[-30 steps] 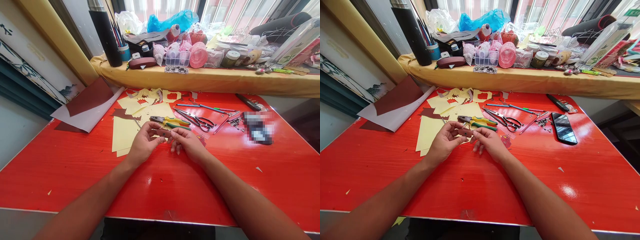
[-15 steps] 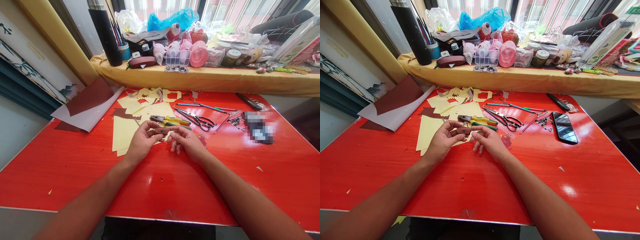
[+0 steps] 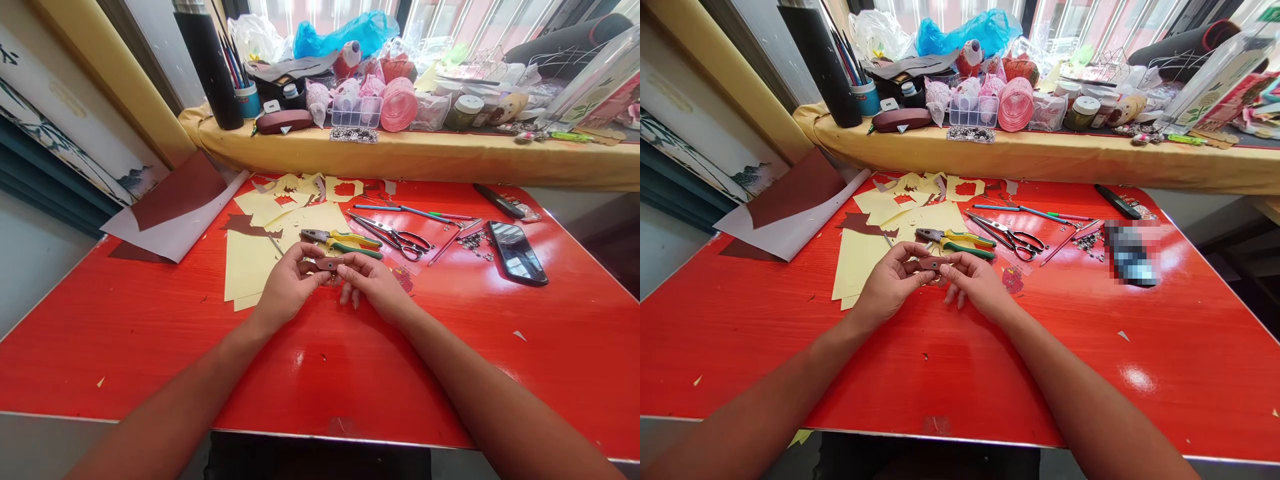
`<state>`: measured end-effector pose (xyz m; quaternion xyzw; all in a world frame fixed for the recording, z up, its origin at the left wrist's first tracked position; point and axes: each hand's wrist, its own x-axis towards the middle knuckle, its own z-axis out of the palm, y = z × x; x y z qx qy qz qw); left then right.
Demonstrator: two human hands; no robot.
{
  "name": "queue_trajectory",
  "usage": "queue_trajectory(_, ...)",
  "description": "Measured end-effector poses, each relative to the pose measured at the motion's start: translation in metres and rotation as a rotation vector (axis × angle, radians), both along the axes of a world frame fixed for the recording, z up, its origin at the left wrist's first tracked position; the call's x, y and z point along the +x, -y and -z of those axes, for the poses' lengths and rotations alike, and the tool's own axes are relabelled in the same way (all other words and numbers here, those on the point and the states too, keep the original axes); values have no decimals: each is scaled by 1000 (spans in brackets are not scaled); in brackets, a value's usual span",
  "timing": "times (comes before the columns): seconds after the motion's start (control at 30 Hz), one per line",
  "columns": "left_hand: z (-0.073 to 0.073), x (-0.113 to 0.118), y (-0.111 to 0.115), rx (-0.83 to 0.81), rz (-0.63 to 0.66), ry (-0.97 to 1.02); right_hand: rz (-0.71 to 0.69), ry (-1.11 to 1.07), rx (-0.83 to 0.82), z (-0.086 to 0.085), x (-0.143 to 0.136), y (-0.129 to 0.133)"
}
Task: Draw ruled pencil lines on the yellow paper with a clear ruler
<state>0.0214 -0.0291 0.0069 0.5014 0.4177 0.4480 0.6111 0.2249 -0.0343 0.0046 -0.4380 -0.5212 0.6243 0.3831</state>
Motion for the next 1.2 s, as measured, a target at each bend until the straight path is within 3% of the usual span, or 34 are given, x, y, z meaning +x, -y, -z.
queue_trajectory(0.53, 3, -1, 0, 61, 47, 20, 15, -53, -29, 1, 0, 0)
queue_trajectory(0.87, -8, -1, 0, 57, 22, 21, 22, -59, -38, 0, 0, 0)
queue_trajectory(1.2, -5, 0, -1, 59, -10, 3, 18, -49, -41, 2, 1, 0)
